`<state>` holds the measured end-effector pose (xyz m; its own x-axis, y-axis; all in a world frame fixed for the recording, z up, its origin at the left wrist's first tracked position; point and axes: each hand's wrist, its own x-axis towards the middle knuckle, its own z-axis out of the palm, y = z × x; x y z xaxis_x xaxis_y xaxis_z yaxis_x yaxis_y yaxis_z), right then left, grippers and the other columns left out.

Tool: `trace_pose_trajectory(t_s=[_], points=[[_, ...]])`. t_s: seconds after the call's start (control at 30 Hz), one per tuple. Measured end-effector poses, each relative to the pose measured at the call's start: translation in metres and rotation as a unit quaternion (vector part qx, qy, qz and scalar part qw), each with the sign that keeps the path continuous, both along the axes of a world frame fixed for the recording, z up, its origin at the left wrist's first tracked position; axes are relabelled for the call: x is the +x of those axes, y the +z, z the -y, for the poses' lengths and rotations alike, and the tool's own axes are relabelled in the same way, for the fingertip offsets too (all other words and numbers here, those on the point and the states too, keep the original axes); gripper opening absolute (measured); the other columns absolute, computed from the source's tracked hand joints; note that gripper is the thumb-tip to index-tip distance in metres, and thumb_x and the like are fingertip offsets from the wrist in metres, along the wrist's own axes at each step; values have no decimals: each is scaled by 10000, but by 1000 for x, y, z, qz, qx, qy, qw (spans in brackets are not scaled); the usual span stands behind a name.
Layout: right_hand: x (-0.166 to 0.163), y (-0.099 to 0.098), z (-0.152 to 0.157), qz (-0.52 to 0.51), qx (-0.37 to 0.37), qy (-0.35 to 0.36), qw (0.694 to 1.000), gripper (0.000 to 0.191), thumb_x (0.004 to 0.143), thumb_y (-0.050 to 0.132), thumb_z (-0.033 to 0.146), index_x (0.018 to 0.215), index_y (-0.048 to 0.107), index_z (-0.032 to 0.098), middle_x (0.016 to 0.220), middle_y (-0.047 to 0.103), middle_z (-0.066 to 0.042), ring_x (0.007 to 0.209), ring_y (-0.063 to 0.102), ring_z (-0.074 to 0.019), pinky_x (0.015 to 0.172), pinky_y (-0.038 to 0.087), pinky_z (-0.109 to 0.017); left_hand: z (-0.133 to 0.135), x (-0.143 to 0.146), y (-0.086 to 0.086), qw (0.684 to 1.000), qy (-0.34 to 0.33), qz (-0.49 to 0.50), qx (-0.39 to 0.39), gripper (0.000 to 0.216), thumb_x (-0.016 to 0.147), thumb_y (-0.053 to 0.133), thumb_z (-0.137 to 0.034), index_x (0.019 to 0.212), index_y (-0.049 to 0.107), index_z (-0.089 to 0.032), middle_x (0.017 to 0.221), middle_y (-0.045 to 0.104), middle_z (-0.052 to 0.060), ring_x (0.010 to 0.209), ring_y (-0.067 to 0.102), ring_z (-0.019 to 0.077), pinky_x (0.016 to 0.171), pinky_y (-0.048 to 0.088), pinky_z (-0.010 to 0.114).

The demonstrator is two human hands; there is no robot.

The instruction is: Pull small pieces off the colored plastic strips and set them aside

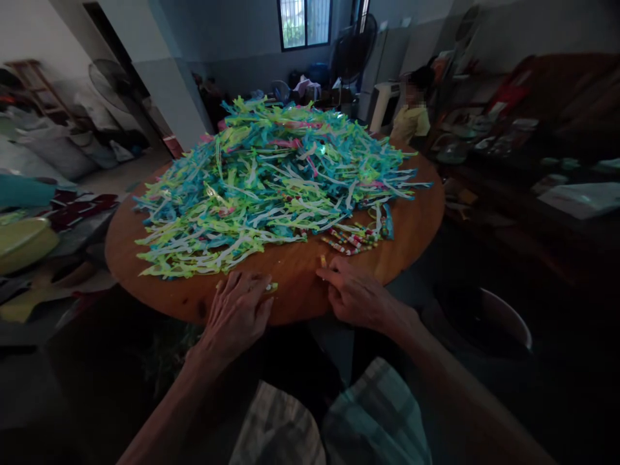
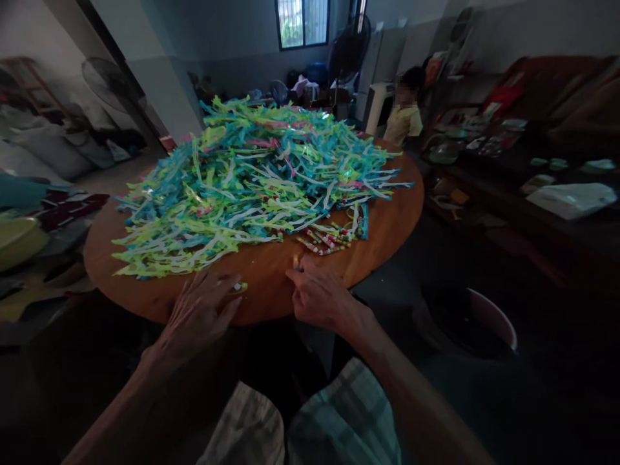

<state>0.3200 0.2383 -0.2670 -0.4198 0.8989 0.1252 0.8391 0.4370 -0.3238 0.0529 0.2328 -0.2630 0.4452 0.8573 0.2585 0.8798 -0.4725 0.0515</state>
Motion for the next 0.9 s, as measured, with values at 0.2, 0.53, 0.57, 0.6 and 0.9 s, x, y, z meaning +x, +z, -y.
trace_pose_trajectory(t_s=[0.2, 0.53, 0.57, 0.6, 0.9], points=[[-2, -1, -12, 41, -16, 67, 997, 279, 843, 499, 85, 1060, 667, 139, 975, 605, -98, 843, 560, -188, 739, 403, -302, -17, 1, 8, 994, -56, -84, -47, 240, 995, 434, -240, 1002, 667, -184, 968, 640, 88, 969, 577, 256, 786, 479, 362], [-21, -3, -28, 48, 100, 123, 986, 206, 911, 491, 78, 1008, 659, 145, 1058, 612, -113, 1004, 523, -244, 899, 417, -389, -28, -10, 5, 973, -127, -184, -53, 309, 930, 445, -79, 1158, 631, -172, 1125, 617, 106, 1054, 549, 264, 905, 451, 396], [-25, -7, -28, 19, 104, 119, 987, 220, 939, 466, 84, 1052, 647, 138, 1047, 617, -113, 1002, 530, -238, 903, 429, -383, -29, -9, 4, 973, -128, -190, -40, 299, 930, 445, -80, 1148, 632, -160, 1134, 615, 113, 1051, 549, 264, 911, 447, 397], [-29, -13, -27, -14, 107, 112, 988, 234, 962, 445, 95, 1095, 633, 129, 1053, 620, -119, 1004, 537, -233, 899, 445, -376, -30, -8, 2, 972, -129, -192, -28, 283, 929, 443, -80, 1125, 636, -147, 1124, 617, 119, 1045, 550, 265, 916, 444, 399], [-38, -41, -29, -316, 80, 71, 943, 261, 992, 489, 219, 1189, 646, 153, 1090, 727, -123, 1010, 678, -225, 904, 545, -374, -33, 11, -4, 989, -122, -79, 22, 202, 945, 443, -98, 970, 633, -160, 906, 633, 74, 841, 574, 214, 699, 404, 325]])
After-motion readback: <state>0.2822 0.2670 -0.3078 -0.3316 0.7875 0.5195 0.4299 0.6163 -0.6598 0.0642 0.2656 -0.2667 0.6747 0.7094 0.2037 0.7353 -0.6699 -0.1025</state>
